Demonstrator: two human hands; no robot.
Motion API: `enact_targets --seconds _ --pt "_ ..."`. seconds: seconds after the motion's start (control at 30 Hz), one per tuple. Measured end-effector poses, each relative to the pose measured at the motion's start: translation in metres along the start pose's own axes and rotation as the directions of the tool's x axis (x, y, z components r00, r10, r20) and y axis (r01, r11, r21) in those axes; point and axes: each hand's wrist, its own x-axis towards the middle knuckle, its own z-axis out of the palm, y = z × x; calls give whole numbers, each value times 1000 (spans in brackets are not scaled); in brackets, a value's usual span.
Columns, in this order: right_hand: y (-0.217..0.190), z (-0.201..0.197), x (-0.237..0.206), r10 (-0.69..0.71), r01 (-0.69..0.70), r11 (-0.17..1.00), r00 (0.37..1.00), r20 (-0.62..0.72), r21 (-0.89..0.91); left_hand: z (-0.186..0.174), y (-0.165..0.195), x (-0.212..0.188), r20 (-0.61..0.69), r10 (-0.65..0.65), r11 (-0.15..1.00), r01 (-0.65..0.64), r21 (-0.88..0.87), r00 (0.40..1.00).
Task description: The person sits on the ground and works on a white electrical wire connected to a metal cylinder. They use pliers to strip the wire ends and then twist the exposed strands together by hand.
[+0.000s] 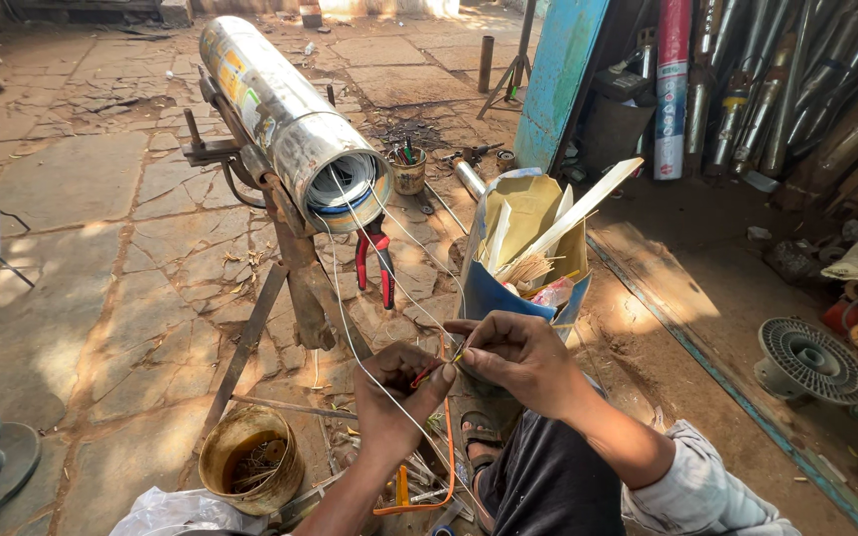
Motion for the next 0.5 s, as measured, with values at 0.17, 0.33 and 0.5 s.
enact_targets --seconds 0.17,0.33,0.5 --pt "-12 3 -4 -121 113 975 992 -27 -191 -8 14 17 -7 -177 981 177 75 984" --pt "-27 9 -11 -168 121 901 983 -80 -416 -14 17 26 149 -199 975 211 -68 969" --pt "-24 7 -14 -241 196 884 969 -54 -425 -12 16 31 239 -135 974 173 -145 962"
